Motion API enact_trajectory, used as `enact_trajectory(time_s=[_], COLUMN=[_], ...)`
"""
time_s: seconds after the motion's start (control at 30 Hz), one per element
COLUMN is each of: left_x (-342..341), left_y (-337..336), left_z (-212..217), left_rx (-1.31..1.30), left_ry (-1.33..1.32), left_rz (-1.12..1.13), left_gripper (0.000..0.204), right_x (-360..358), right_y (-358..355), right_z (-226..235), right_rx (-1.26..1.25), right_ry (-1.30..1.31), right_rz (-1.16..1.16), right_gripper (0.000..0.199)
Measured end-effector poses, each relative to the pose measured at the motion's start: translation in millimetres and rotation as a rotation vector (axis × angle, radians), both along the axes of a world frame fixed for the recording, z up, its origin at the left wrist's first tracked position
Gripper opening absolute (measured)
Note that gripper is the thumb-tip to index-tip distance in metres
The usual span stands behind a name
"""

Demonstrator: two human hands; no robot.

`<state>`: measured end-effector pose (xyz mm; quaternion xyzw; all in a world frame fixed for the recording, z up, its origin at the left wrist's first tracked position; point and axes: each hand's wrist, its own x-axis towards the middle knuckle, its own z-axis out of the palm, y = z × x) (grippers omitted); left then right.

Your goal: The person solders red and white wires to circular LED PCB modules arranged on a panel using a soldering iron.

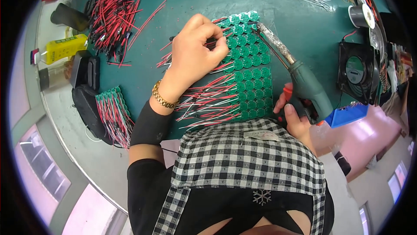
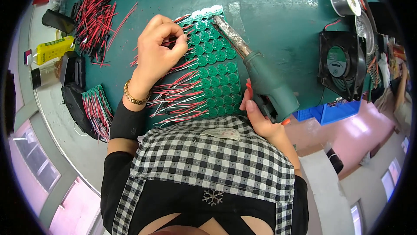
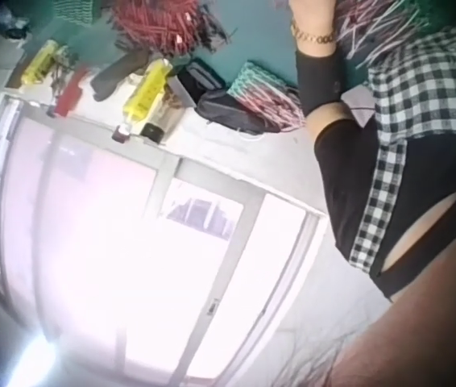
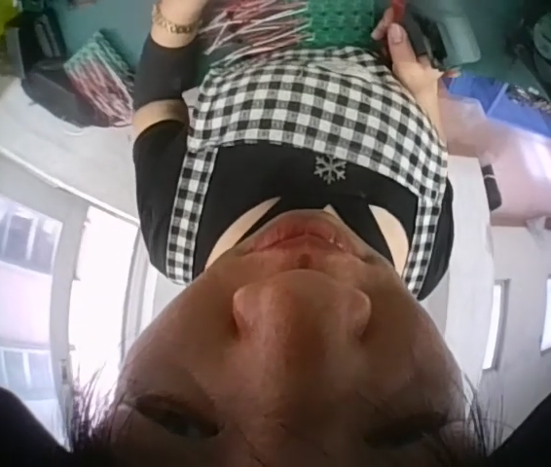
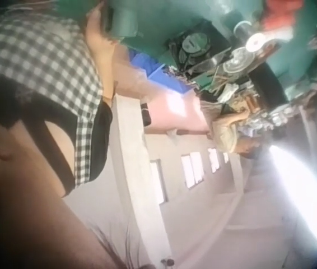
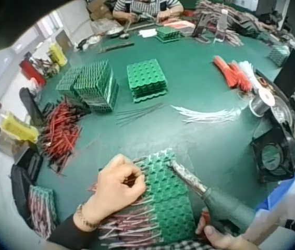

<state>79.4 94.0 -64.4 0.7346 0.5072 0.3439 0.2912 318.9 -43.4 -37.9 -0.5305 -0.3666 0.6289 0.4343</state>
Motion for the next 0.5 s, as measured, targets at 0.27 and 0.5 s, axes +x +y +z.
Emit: enact_trajectory(time_s=[0.27,0.5], left_x=[2,3], left_y=[-1,-1], left_z=[2,0], left_rx=[0.002,0.052], left_ry=[0.088,0.086], left_rz=[-0.015,-0.038], left_gripper=[0.009,0.011], right_x=[14,6], right_y=[-11,-4], right_z=[5,7], right_rx=[-0.024,0.144], right_ry=[-0.088,-0.272], right_rz=[0.164,0.160], right_gripper=[0.051,0.013])
